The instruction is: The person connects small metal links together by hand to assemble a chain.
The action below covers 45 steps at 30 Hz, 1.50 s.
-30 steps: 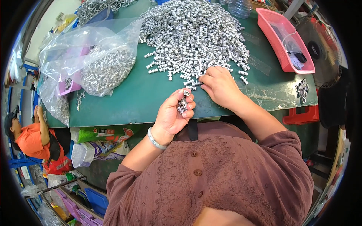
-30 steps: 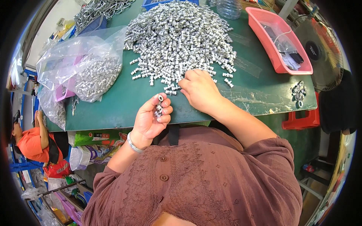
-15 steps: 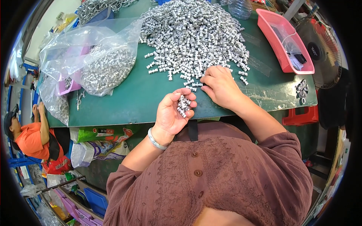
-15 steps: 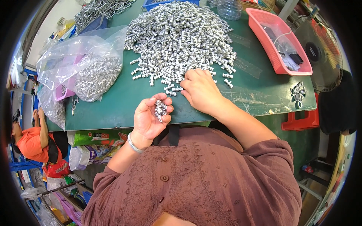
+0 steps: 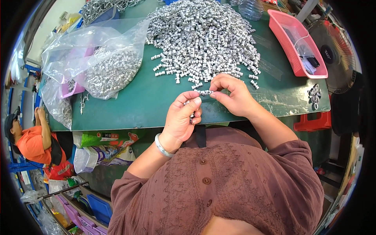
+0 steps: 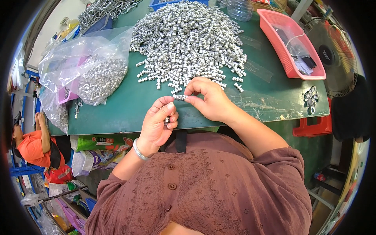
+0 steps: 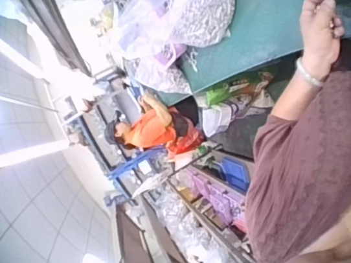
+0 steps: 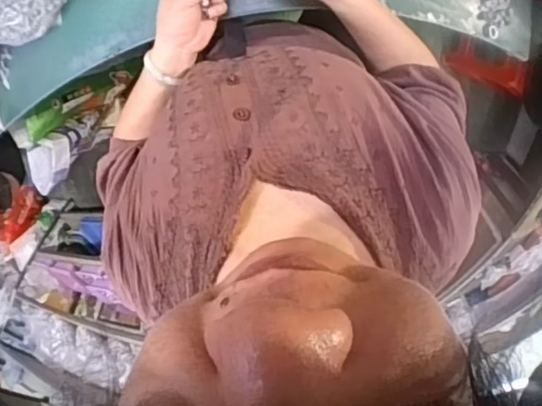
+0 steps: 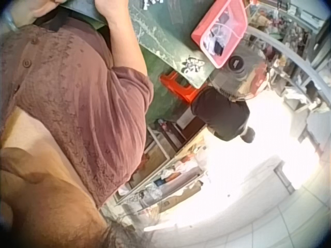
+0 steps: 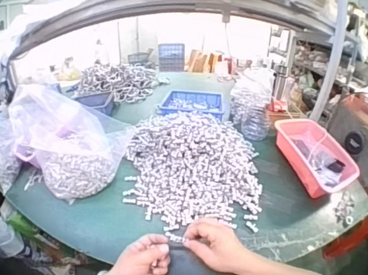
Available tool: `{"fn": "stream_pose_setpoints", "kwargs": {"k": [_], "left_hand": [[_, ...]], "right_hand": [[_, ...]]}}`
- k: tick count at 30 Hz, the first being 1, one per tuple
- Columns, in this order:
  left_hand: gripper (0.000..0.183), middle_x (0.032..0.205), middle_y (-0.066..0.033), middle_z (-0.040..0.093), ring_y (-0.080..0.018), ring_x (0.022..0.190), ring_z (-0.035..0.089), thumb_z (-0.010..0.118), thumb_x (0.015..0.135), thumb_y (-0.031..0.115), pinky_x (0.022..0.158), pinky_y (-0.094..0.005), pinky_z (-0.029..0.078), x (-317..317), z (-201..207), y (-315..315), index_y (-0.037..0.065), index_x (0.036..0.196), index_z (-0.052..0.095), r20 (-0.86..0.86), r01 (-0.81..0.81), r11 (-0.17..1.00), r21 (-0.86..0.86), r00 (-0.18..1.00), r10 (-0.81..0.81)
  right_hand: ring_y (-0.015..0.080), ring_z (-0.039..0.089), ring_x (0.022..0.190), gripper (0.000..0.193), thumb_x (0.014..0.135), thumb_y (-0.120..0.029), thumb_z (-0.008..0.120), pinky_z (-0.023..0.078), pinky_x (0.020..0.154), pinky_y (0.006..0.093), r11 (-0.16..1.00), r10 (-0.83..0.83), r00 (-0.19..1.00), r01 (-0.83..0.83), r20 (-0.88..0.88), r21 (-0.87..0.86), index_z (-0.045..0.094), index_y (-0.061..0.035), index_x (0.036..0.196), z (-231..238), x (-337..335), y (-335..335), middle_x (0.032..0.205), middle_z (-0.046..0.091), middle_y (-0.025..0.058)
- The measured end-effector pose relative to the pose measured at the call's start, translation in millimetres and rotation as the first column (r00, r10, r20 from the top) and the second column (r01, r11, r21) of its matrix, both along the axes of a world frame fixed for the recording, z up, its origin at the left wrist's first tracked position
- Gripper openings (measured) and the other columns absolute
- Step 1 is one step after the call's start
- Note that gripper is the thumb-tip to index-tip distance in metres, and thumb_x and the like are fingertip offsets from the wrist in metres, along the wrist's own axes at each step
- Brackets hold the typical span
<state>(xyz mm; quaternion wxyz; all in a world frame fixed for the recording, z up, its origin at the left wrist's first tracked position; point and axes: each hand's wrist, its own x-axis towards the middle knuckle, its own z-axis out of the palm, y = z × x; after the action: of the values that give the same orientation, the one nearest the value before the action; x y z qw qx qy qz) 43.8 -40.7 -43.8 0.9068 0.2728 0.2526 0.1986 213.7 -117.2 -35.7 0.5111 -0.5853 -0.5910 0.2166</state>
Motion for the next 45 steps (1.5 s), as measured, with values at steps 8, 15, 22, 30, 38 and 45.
{"fn": "stream_pose_setpoints", "kwargs": {"k": [8,15,22,30,38,45], "left_hand": [[0.020,0.070,0.0022,0.048,-0.0061,0.057,0.044,0.060,0.081,0.009,0.046,-0.0180,0.033,3.3,5.6,-5.6,0.007,0.099,0.053,-0.022,-0.028,0.979,0.203,0.999,0.034],[0.015,0.070,0.0007,0.044,-0.0084,0.059,0.040,0.050,0.088,0.018,0.045,-0.0175,0.031,-0.5,3.8,0.0,0.007,0.098,0.053,0.054,0.024,1.000,-0.012,0.998,-0.024],[0.016,0.071,-0.0012,0.045,-0.0103,0.061,0.040,0.047,0.089,0.020,0.045,-0.0185,0.032,-6.9,-4.5,5.8,0.007,0.095,0.053,0.133,0.071,0.985,-0.156,0.990,-0.050],[0.018,0.085,-0.0083,0.057,-0.0200,0.073,0.055,0.048,0.083,0.017,0.053,-0.0270,0.043,-17.5,-5.7,13.6,0.005,0.097,0.052,0.136,-0.038,0.982,-0.186,0.989,0.064],[0.016,0.081,-0.0057,0.054,-0.0144,0.068,0.051,0.052,0.083,0.010,0.050,-0.0226,0.040,-16.7,-2.4,8.1,0.006,0.099,0.051,0.051,-0.078,0.994,-0.075,0.995,0.082],[0.023,0.078,-0.0031,0.053,-0.0097,0.063,0.048,0.055,0.082,0.005,0.048,-0.0193,0.037,-10.2,7.0,-2.2,0.006,0.105,0.051,0.006,-0.031,0.977,0.210,1.000,0.030]], "right_hand": [[0.0221,0.055,0.077,0.013,0.068,0.001,0.064,0.044,0.069,0.0304,0.991,0.015,0.994,-0.030,0.110,0.133,0.055,-0.0022,0.078,11.5,-7.1,-4.0,0.081,0.056,0.0079],[0.0239,0.055,0.079,0.015,0.067,0.000,0.064,0.043,0.070,0.0315,0.987,0.021,0.989,-0.043,0.148,0.152,0.055,-0.0031,0.079,11.7,-7.7,-1.8,0.082,0.056,0.0087],[0.0277,0.052,0.081,0.016,0.068,-0.007,0.065,0.042,0.071,0.0357,0.998,-0.068,0.919,0.069,0.388,0.011,0.058,-0.0031,0.082,-7.2,-4.1,1.8,0.083,0.054,0.0097],[0.0270,0.051,0.078,0.016,0.070,-0.016,0.064,0.042,0.069,0.0364,0.986,-0.114,0.782,0.167,0.612,-0.030,0.060,-0.0053,0.081,-10.0,-15.1,8.3,0.079,0.052,0.0083],[0.0223,0.053,0.067,0.010,0.075,-0.010,0.061,0.043,0.063,0.0302,0.991,-0.008,0.993,0.024,0.115,-0.135,0.061,-0.0011,0.081,-4.5,-9.3,5.7,0.073,0.053,0.0075],[0.0136,0.051,0.069,0.010,0.080,-0.008,0.058,0.041,0.064,0.0257,0.983,0.123,0.977,-0.143,-0.174,-0.112,0.062,0.0004,0.085,5.7,-10.2,0.8,0.075,0.054,0.0050]]}}
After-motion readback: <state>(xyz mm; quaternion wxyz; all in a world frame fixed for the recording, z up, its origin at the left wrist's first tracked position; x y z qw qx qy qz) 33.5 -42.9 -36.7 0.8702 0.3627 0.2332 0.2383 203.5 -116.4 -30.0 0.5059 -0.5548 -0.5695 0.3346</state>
